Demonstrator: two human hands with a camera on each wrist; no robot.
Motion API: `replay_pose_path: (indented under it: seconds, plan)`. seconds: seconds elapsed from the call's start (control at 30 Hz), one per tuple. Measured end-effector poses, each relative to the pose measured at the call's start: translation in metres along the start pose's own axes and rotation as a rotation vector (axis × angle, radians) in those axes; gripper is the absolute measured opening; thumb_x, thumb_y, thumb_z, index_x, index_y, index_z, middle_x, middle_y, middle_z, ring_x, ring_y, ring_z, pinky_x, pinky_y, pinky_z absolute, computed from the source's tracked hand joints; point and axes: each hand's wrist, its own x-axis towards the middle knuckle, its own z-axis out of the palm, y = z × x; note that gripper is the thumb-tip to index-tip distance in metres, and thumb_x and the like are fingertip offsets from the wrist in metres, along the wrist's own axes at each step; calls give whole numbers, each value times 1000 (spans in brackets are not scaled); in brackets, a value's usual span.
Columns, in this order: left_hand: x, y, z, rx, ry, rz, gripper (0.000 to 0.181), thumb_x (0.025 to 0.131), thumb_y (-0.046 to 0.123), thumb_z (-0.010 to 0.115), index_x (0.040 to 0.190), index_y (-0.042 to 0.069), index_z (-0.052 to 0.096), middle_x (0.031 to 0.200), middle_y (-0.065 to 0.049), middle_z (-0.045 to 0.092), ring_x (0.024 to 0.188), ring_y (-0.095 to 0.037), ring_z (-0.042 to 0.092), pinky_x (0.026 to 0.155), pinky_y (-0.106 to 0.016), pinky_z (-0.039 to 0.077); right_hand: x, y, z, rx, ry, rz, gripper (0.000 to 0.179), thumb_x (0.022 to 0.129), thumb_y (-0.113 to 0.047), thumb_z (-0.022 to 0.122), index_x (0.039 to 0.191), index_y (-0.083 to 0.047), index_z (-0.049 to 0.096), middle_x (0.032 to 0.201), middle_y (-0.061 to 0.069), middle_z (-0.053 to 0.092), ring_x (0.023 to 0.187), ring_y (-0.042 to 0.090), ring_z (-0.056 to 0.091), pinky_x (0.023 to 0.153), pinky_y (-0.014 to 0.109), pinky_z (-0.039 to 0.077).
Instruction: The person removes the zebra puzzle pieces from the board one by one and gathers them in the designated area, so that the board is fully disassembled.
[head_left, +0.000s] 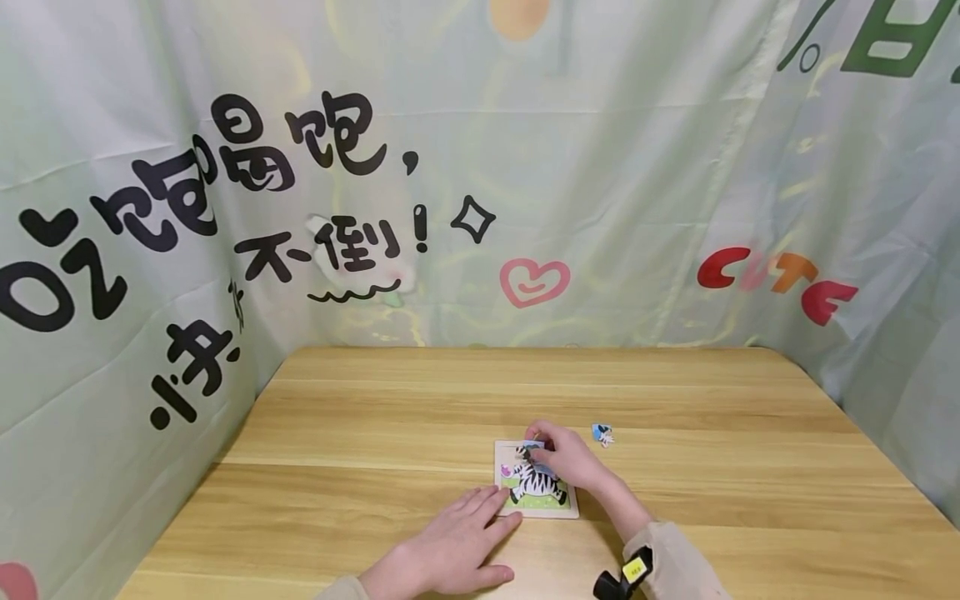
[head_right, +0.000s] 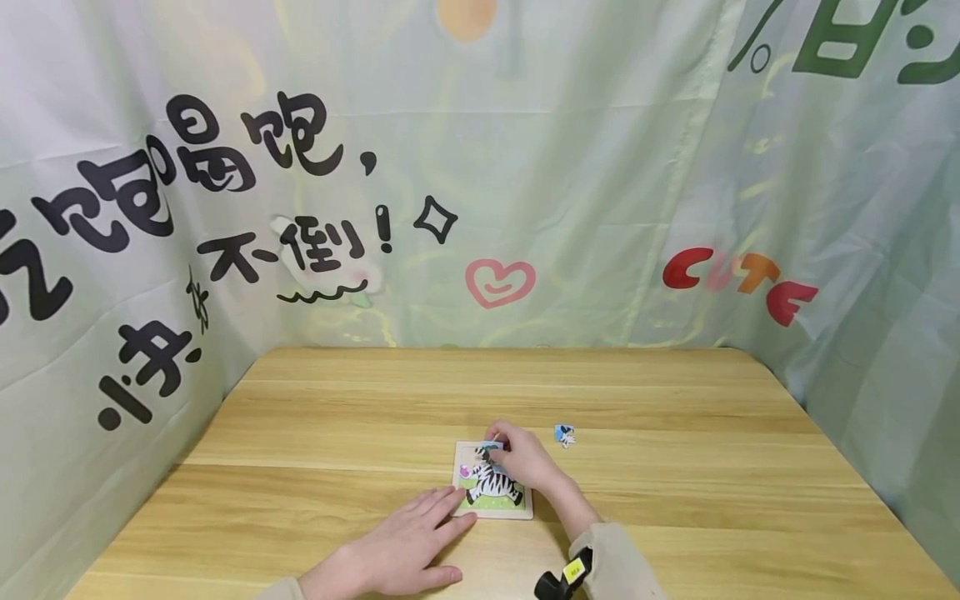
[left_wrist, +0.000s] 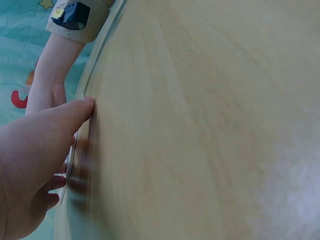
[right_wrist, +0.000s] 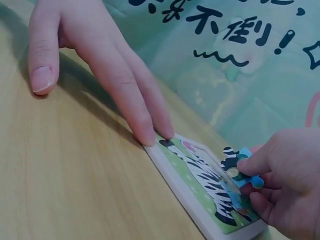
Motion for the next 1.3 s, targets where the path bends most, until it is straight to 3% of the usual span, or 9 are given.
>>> replay_pose_path:
  seconds: [0.33, 0.57, 0.97, 1.3]
  plan:
    - [0, 1, -2, 2, 1, -8, 68, 93, 60, 29, 144, 16, 35, 150, -14, 25, 137, -27, 24, 110, -38, 24, -5, 8, -27, 176, 100, 123, 14, 82, 0, 64, 95, -1, 60, 83, 4, 58, 74, 17, 54, 62, 28, 50]
    - [0, 1, -2, -8, -8, -15, 68, 93, 60, 28, 145, 16, 33, 150, -14, 24, 137, -27, 22, 110, -38, 23, -19, 30, -53, 248, 134, 195, 20, 80, 0, 67, 96, 6, 58, 76, 6, 56, 63, 18, 53, 51, 27, 49]
    - [0, 0, 0, -24, -23, -14, 69, 93, 61, 26, 145, 17, 32, 151, -14, 23, 138, -26, 20, 110, -38, 22, -43, 65, -97, 127, 222, 263, 27, 83, -6, 67, 104, 8, 59, 77, 6, 61, 65, 14, 54, 52, 26, 48]
    - [-1, 1, 0, -26, -16, -5, 69, 93, 60, 26, 145, 16, 32, 150, -14, 23, 137, -27, 22, 110, -39, 24, -46, 79, -109, -6, 241, 286, 24, 82, -6, 67, 102, 7, 62, 75, 4, 58, 56, 13, 47, 47, 23, 41]
